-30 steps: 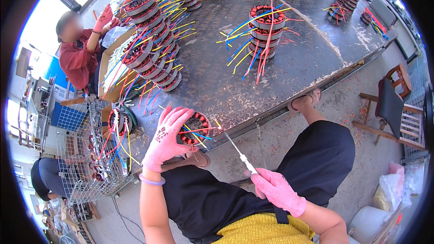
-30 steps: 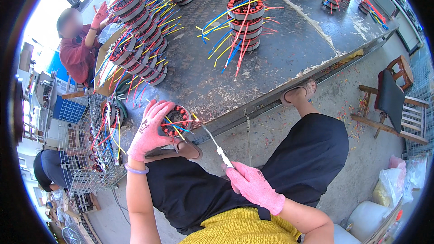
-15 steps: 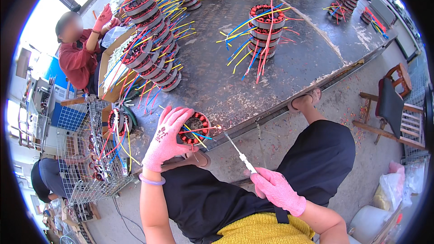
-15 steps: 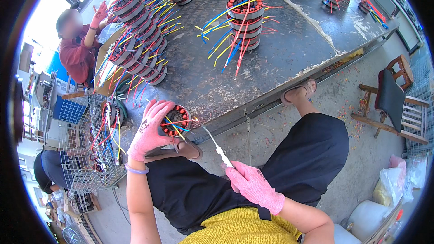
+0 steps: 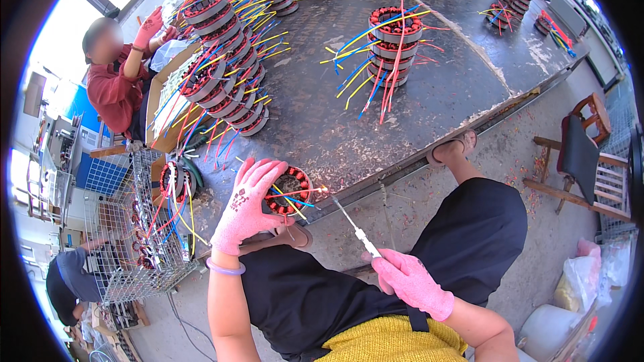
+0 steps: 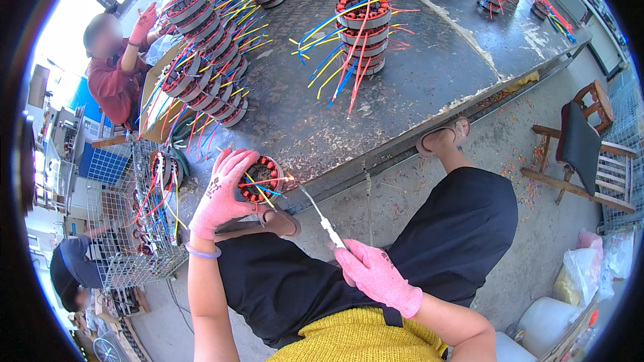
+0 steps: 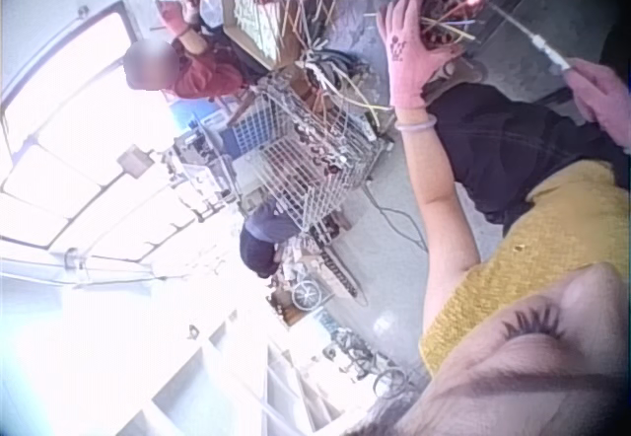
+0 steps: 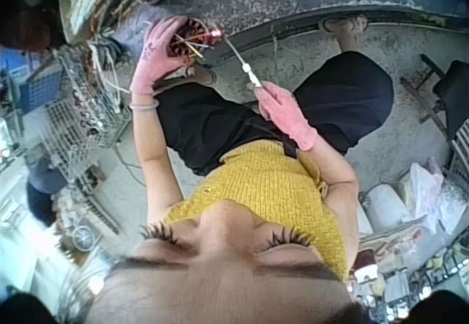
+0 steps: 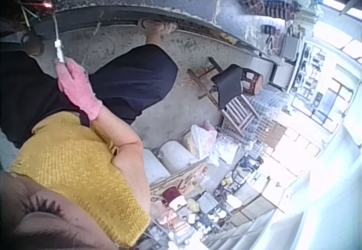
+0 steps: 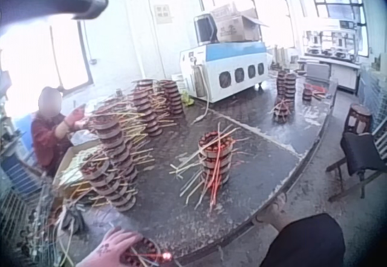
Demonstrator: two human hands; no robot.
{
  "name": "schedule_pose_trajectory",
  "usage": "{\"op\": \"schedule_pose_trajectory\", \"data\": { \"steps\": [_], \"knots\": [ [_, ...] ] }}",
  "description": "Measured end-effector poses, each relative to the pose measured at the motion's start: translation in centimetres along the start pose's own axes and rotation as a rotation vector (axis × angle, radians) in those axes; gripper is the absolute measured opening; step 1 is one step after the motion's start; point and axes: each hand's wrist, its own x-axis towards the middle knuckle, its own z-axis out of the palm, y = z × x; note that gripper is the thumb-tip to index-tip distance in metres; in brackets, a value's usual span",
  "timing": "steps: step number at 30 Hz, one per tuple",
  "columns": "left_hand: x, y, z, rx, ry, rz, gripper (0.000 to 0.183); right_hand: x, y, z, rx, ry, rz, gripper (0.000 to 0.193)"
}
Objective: The person uses a small lighter to heat and fuse the ends of various colored wires on a component.
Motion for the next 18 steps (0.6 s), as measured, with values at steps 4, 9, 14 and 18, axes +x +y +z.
{"op": "schedule_pose_trajectory", "data": {
  "steps": [4, 9, 14, 18],
  "knots": [
    [-0.1, -0.1, 0.0, -0.001, 0.005, 0.002, 0.095, 0.0, -0.2, -0.1, -0.055, -0.007, 0.003, 0.037],
    [-0.1, -0.1, 0.1, -0.002, 0.012, 0.003, 0.095, -0.1, -0.6, 0.0, -0.023, -0.002, 0.008, 0.036],
    [0.0, -0.1, 0.1, 0.000, 0.006, 0.002, 0.096, 0.1, 0.3, -0.1, 0.016, -0.007, -0.015, 0.035],
    [-0.2, -0.2, 0.2, -0.001, 0.011, 0.000, 0.096, 0.0, -0.1, 0.0, -0.004, -0.005, -0.001, 0.036]
  ]
}}
